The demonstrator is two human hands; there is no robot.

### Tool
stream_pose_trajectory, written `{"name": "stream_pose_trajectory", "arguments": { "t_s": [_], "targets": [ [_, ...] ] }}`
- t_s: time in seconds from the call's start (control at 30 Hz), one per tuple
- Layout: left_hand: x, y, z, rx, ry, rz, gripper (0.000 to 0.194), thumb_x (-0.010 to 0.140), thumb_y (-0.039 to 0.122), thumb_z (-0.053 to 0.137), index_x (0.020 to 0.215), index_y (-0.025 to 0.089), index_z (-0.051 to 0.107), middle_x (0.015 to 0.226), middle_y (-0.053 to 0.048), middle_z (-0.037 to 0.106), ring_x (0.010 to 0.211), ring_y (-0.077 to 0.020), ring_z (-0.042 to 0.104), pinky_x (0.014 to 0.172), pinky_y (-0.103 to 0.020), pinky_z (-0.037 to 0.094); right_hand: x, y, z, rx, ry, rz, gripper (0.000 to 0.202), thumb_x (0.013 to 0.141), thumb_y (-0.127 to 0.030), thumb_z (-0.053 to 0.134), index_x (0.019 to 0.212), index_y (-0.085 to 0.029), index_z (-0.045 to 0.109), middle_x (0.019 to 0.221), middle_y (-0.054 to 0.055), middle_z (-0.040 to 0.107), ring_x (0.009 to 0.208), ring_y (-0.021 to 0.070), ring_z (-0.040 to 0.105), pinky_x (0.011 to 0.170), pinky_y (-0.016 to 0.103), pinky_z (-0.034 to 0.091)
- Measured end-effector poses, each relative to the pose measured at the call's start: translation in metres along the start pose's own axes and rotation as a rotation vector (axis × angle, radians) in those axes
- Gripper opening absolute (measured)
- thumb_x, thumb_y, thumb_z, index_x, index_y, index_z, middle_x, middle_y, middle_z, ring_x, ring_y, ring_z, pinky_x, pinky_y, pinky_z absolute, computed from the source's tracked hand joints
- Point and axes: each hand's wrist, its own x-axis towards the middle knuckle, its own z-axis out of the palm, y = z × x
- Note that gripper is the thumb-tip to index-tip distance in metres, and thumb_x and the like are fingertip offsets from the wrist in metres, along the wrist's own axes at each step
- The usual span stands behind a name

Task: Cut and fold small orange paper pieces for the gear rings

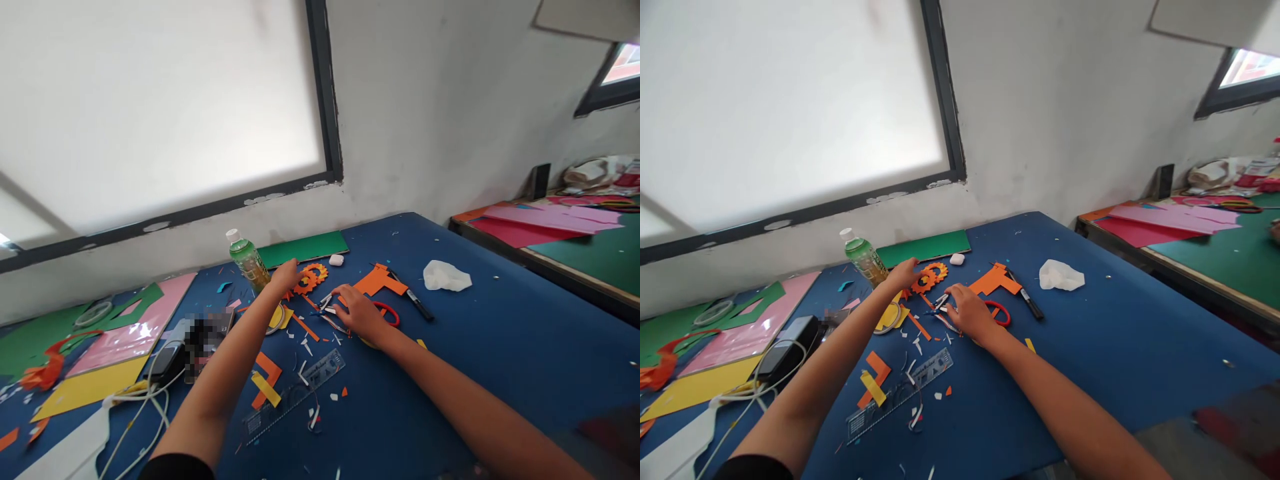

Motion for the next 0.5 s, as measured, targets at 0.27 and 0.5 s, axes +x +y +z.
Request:
{"name": "stream_pose_trajectory", "arguments": {
  "t_s": [0.27, 0.5],
  "targets": [
    [0.051, 0.016, 0.006, -0.027, -0.180, 0.026, 0.032, 0.087, 0.030, 0.053, 0.115, 0.015, 0.051, 0.115, -0.009, 0.055, 0.098, -0.0209, 0.058, 0.081, -0.040, 0.050, 0.009, 0.007, -0.011, -0.020, 0.028, 0.031, 0.024, 0.081, -0.013, 0.046, 0.104, -0.015, 0.053, 0.105, 0.012, 0.059, 0.100, 0.0237, 0.055, 0.089, 0.040, 0.045],
    [0.045, 0.020, 0.005, -0.080, -0.132, 0.085, 0.031, 0.087, 0.030, 0.053, 0.115, 0.016, 0.052, 0.115, -0.008, 0.055, 0.099, -0.0208, 0.057, 0.081, -0.040, 0.050, 0.009, 0.007, -0.008, 0.053, 0.014, 0.077, 0.023, 0.080, -0.014, 0.047, 0.102, -0.015, 0.054, 0.104, 0.012, 0.059, 0.100, 0.0238, 0.054, 0.090, 0.039, 0.043]
  ]
}}
